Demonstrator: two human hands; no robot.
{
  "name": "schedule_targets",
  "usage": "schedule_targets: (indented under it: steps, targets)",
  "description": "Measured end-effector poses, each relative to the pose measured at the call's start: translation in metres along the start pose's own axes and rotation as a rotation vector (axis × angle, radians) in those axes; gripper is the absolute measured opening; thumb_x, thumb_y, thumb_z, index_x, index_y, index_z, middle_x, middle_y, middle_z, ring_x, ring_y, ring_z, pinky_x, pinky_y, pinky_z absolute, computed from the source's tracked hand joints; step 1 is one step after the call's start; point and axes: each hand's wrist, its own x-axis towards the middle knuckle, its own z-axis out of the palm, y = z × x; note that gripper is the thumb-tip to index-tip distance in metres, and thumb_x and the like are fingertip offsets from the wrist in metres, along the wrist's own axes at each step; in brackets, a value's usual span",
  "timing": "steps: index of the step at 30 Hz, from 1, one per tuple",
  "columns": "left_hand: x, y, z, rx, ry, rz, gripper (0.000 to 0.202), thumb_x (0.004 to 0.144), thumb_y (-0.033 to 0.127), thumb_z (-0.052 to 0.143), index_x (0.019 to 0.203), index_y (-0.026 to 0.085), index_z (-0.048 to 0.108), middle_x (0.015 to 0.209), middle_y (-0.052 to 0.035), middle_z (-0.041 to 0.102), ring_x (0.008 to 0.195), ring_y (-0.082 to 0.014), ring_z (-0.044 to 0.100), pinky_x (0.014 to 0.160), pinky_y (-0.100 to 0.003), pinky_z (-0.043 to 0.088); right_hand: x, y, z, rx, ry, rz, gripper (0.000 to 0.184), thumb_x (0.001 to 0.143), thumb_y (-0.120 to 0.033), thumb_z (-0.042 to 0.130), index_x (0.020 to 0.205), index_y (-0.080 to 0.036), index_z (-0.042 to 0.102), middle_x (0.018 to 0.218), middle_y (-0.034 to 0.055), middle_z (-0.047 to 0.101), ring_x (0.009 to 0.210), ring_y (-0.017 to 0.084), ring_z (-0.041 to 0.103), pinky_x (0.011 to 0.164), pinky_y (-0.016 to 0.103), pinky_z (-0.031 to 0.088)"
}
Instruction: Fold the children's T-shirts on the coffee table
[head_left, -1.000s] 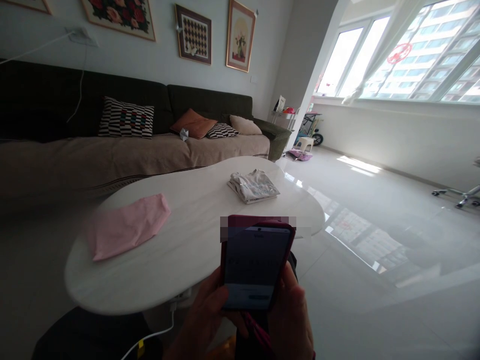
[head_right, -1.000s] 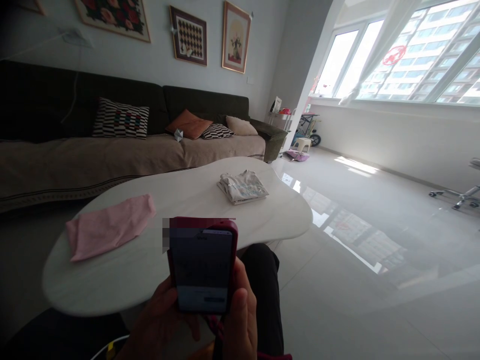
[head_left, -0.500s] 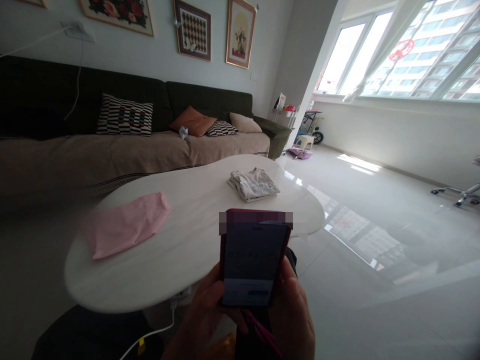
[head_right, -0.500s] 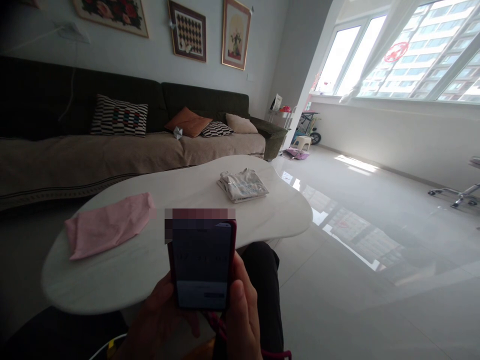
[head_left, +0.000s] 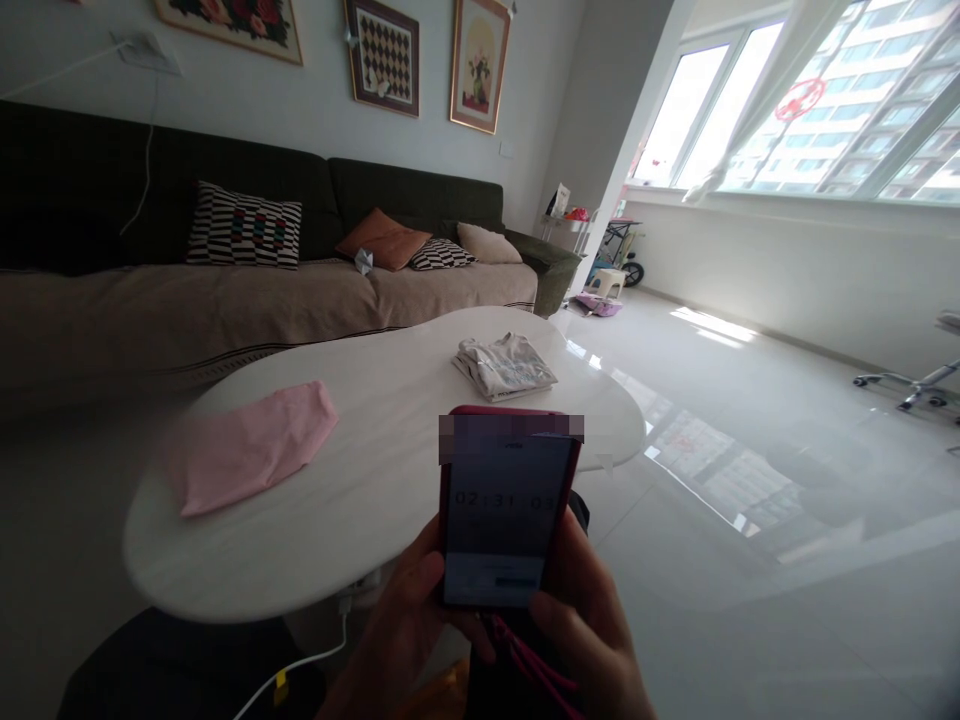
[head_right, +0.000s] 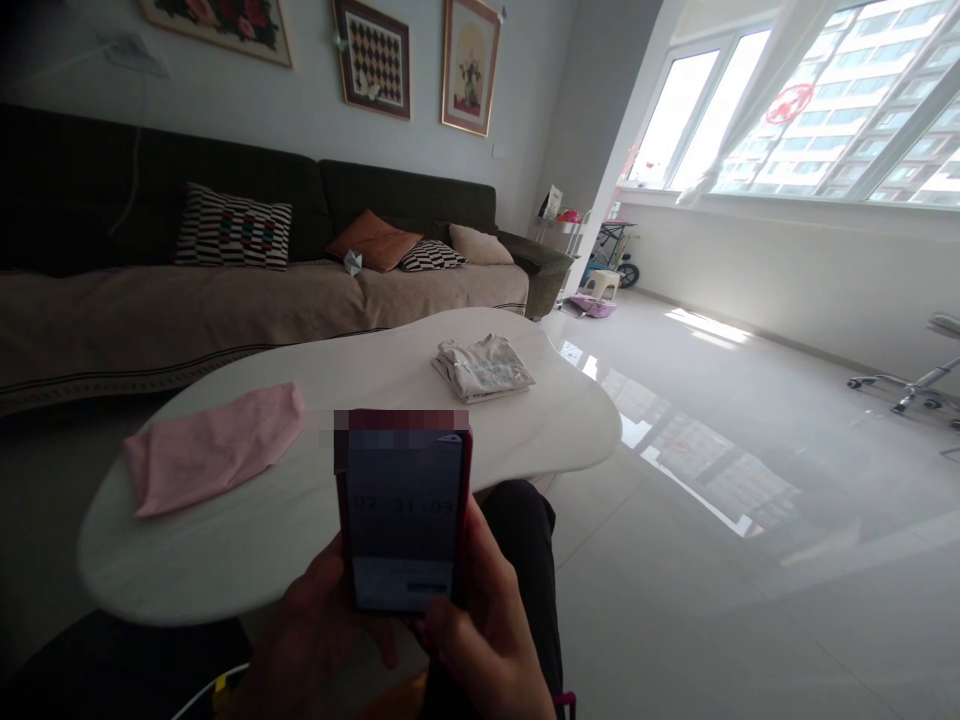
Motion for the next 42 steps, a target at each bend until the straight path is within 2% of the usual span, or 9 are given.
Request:
schedule_targets:
  steps: [3, 8, 14, 24, 28, 32, 35, 39, 42]
  targets:
    - [0.000, 0.000, 0.000, -0.002, 0.020, -0.005, 0.035, 0.080, 0.040, 0.050, 0.106, 0.018, 0.057, 0.082, -0.0086, 0.065, 0.070, -0.0237, 0.064, 0.046, -0.028, 0.052, -0.003, 0.006, -0.005, 0.020, 0.057, -0.006, 0.049, 0.073, -0.024, 0.061, 0.120, -0.030, 0.051, 0.123, 0.0010, 0.054, 0.113, 0.024, 0.049, 0.089, 0.037, 0.044]
    - [-0.001, -0.001, 0.000, -0.001, 0.044, -0.021, 0.040, 0.079, 0.041, 0.051, 0.111, 0.017, 0.054, 0.086, -0.0103, 0.065, 0.072, -0.0239, 0.064, 0.046, -0.028, 0.052, -0.001, 0.015, -0.017, 0.056, 0.009, 0.004, 0.046, 0.076, -0.026, 0.056, 0.122, -0.029, 0.050, 0.128, 0.0007, 0.048, 0.117, 0.023, 0.045, 0.091, 0.038, 0.043]
    - [-0.001, -0.002, -0.001, -0.014, 0.023, -0.002, 0.037, 0.079, 0.040, 0.051, 0.108, 0.017, 0.056, 0.088, -0.0098, 0.065, 0.073, -0.0235, 0.063, 0.046, -0.027, 0.052, 0.000, 0.016, -0.018, 0.055, 0.000, -0.002, 0.045, 0.077, -0.028, 0.054, 0.122, -0.029, 0.050, 0.129, 0.0006, 0.047, 0.117, 0.024, 0.045, 0.091, 0.040, 0.043]
    - [-0.003, -0.004, -0.004, 0.002, 0.049, -0.024, 0.043, 0.081, 0.039, 0.048, 0.118, 0.017, 0.049, 0.090, -0.0115, 0.065, 0.074, -0.0249, 0.064, 0.047, -0.028, 0.052, -0.003, 0.028, -0.027, -0.010, 0.059, 0.012, 0.045, 0.076, -0.032, 0.057, 0.120, -0.029, 0.051, 0.132, 0.0009, 0.045, 0.121, 0.026, 0.040, 0.093, 0.041, 0.041]
    - [-0.003, -0.004, -0.004, -0.015, 0.048, -0.025, 0.042, 0.080, 0.040, 0.050, 0.115, 0.017, 0.052, 0.090, -0.0108, 0.065, 0.074, -0.0244, 0.064, 0.047, -0.027, 0.052, 0.000, 0.020, -0.015, -0.040, 0.105, -0.017, 0.041, 0.079, -0.032, 0.055, 0.119, -0.026, 0.052, 0.125, 0.0034, 0.052, 0.114, 0.025, 0.047, 0.088, 0.036, 0.045]
    - [-0.002, -0.004, -0.004, -0.003, 0.083, -0.034, 0.041, 0.079, 0.040, 0.051, 0.114, 0.018, 0.054, 0.092, -0.0104, 0.064, 0.074, -0.0226, 0.063, 0.048, -0.028, 0.053, 0.013, -0.006, 0.009, -0.163, 0.090, -0.093, 0.035, 0.081, -0.031, 0.053, 0.114, -0.019, 0.055, 0.103, 0.0061, 0.063, 0.090, 0.022, 0.060, 0.073, 0.031, 0.050]
    - [-0.003, -0.006, -0.003, -0.003, 0.108, -0.037, 0.040, 0.078, 0.039, 0.053, 0.112, 0.018, 0.056, 0.091, -0.0094, 0.065, 0.073, -0.0219, 0.063, 0.048, -0.027, 0.053, 0.025, -0.025, 0.026, -0.273, 0.169, -0.201, 0.036, 0.078, -0.032, 0.056, 0.111, -0.019, 0.055, 0.095, 0.0056, 0.065, 0.081, 0.019, 0.061, 0.065, 0.028, 0.050]
    - [-0.002, -0.008, -0.002, -0.007, 0.118, -0.029, 0.037, 0.078, 0.039, 0.054, 0.109, 0.018, 0.058, 0.086, -0.0082, 0.066, 0.069, -0.0219, 0.063, 0.048, -0.027, 0.052, 0.036, -0.040, 0.041, -0.371, 0.307, -0.255, 0.040, 0.074, -0.034, 0.061, 0.111, -0.019, 0.057, 0.099, 0.0059, 0.065, 0.089, 0.022, 0.059, 0.074, 0.032, 0.049]
    - [-0.001, -0.008, -0.002, -0.013, 0.099, -0.021, 0.035, 0.076, 0.040, 0.056, 0.105, 0.021, 0.060, 0.084, -0.0067, 0.067, 0.068, -0.0218, 0.063, 0.047, -0.027, 0.052, 0.038, -0.043, 0.041, -0.381, 0.273, -0.254, 0.039, 0.075, -0.035, 0.060, 0.110, -0.018, 0.058, 0.100, 0.0058, 0.065, 0.093, 0.023, 0.059, 0.078, 0.034, 0.048]
